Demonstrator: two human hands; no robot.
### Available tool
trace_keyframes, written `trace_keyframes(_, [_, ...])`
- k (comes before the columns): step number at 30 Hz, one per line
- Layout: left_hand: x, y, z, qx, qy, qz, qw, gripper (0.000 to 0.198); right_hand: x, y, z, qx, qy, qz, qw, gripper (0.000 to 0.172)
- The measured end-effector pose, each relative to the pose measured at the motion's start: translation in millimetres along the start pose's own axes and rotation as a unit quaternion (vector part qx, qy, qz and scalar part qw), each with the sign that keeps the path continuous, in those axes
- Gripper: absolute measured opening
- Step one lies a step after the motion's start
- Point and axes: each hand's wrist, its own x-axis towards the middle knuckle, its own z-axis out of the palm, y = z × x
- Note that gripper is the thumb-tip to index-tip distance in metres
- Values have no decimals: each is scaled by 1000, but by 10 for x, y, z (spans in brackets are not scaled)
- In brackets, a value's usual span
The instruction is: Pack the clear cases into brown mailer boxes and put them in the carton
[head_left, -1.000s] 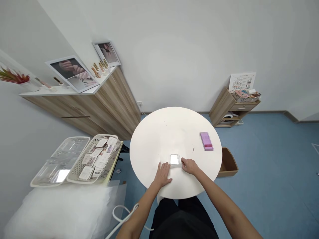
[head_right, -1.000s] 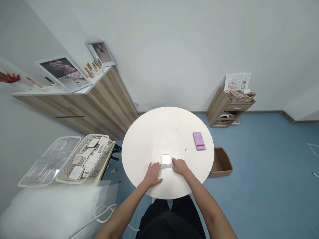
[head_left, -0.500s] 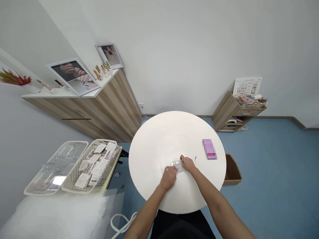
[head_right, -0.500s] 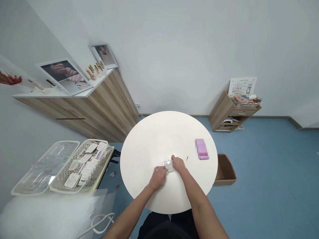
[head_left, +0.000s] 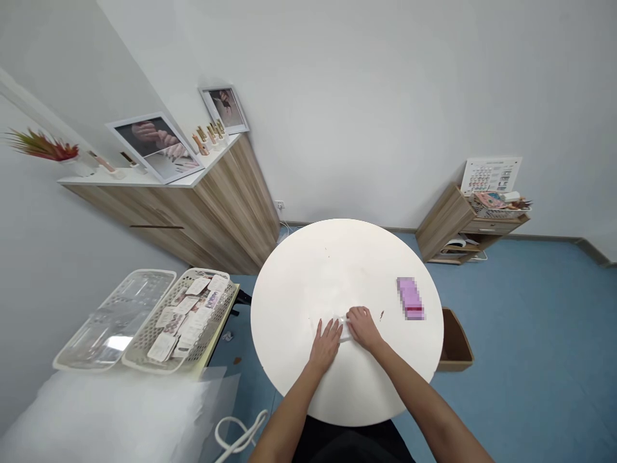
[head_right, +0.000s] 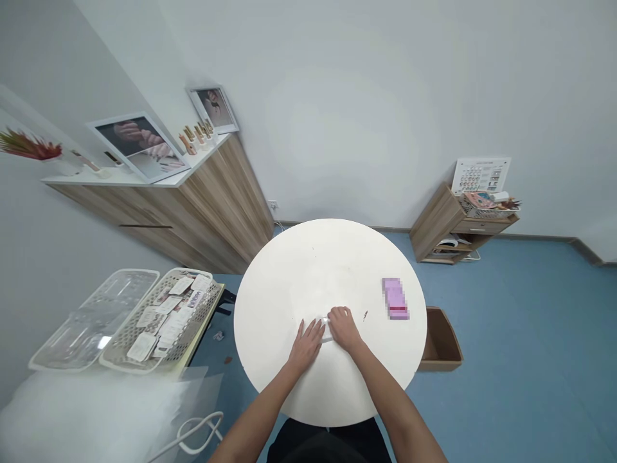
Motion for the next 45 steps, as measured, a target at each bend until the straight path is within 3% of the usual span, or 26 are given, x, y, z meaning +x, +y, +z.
trace_keyframes(3, [72, -31, -7, -16, -6, 4, 1000, 60, -151, -13, 99, -2, -28, -108, 994, 46])
trace_keyframes(7, [140, -79, -33, -59, -3, -1, 998, 61, -158, 10, 223, -10, -70, -83, 994, 61])
trace_keyframes(11, [108, -92, -82, -106, 2, -18, 994, 59, -66, -12, 171, -5, -105, -73, 992, 59])
trace_keyframes(14, [-1, -83, -149, -141, -8, -32, 989, 56, -75, -78, 68, 3, -138, -87, 987, 47])
trace_keyframes(18, [-181, -145, -320, -146, -42, -35, 988, 51, -161, -210, -34, -31, -124, -86, 988, 31])
trace_keyframes(22, [-286, -225, -573, -75, -24, -97, 992, 76, -179, -311, -89, -95, -138, -98, 981, 27])
trace_keyframes(24, [-305, -187, -658, -51, 15, -72, 996, 78, -166, -337, -102, -115, -148, -107, 977, 27])
trace_keyframes(28, [-317, 14, -623, -86, 30, 8, 996, 46, -166, -372, -96, -126, -155, -111, 974, 27])
trace_keyframes(32, [-321, 81, -479, -152, 37, -34, 987, 28, -170, -377, -86, -81, -180, -92, 976, 21])
trace_keyframes(36, [-255, -75, -480, -197, 34, -65, 978, 22, -83, -308, -112, 15, -186, -53, 981, 23])
trace_keyframes(40, [-87, -263, -558, -207, -23, -135, 969, 24, 89, -213, -95, 109, -168, 21, 979, 26])
trace_keyframes(45, [139, -376, -507, -192, -31, -153, 969, 24, 259, -101, 53, 126, -134, 75, 980, 24])
